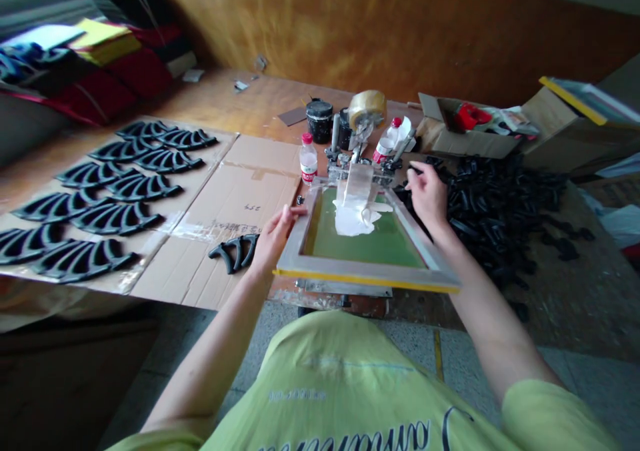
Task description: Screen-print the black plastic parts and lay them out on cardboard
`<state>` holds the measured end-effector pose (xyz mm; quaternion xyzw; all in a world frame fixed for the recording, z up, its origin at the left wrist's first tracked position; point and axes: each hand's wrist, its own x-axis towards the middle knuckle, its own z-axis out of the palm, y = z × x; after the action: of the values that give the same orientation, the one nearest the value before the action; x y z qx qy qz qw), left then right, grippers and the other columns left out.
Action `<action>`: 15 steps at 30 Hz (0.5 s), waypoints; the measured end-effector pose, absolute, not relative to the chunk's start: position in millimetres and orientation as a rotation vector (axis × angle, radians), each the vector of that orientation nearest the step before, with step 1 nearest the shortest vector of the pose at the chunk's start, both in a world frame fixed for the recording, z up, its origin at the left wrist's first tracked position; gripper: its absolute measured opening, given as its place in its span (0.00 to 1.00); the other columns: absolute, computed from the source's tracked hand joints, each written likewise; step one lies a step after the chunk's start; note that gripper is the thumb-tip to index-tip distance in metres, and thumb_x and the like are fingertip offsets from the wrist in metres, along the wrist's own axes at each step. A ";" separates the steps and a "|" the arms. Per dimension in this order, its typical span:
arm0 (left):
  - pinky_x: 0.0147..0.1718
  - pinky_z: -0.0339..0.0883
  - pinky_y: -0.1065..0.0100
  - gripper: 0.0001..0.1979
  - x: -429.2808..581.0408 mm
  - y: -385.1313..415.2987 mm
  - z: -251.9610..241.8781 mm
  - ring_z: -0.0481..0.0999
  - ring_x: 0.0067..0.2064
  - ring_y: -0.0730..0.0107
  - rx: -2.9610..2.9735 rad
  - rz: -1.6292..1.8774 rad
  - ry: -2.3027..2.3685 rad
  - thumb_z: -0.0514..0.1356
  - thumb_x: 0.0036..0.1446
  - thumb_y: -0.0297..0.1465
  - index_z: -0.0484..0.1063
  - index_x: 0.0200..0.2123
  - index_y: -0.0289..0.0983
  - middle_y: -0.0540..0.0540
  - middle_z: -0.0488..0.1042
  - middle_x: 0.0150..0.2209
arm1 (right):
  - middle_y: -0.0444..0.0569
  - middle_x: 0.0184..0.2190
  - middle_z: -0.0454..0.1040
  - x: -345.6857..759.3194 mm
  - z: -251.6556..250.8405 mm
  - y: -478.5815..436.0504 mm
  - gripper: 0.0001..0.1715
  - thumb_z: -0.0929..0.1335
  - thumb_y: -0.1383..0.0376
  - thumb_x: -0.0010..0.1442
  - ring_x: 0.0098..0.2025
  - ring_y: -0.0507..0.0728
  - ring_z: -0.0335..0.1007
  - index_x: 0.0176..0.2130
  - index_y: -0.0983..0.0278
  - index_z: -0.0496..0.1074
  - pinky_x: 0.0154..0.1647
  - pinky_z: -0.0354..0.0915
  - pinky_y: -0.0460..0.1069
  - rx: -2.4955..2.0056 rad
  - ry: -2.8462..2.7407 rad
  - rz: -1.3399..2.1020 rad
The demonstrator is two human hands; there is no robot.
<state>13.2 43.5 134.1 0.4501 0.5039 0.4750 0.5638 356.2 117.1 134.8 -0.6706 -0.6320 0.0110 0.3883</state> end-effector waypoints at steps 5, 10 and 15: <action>0.31 0.70 0.70 0.30 37.9 98.2 185.6 0.77 0.37 0.68 1.125 1.323 1.053 0.50 0.62 0.56 0.74 0.48 0.38 0.42 0.78 0.36 | 0.48 0.29 0.77 367.4 73.8 85.9 0.19 0.66 0.52 0.64 0.32 0.56 0.72 0.36 0.65 0.74 0.36 0.65 0.49 -1.928 -1.632 0.367; 0.29 0.69 0.72 0.29 48.7 109.9 183.0 0.77 0.36 0.69 1.111 1.375 1.086 0.49 0.63 0.55 0.69 0.54 0.41 0.44 0.77 0.33 | 0.56 0.41 0.76 302.4 35.2 41.2 0.17 0.71 0.53 0.62 0.46 0.61 0.71 0.36 0.65 0.73 0.47 0.64 0.51 -1.927 -2.163 0.349; 0.27 0.69 0.70 0.35 64.9 34.2 117.3 0.78 0.34 0.64 0.935 0.821 1.118 0.59 0.53 0.59 0.73 0.47 0.34 0.39 0.79 0.34 | 0.57 0.38 0.77 261.2 45.2 20.1 0.13 0.64 0.58 0.69 0.44 0.61 0.71 0.41 0.66 0.70 0.45 0.63 0.51 -2.104 -2.171 0.340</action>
<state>64.9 34.2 117.3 0.4147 0.4960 0.3642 0.6703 261.2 20.1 45.2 -0.6906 -0.7128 0.1117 0.0497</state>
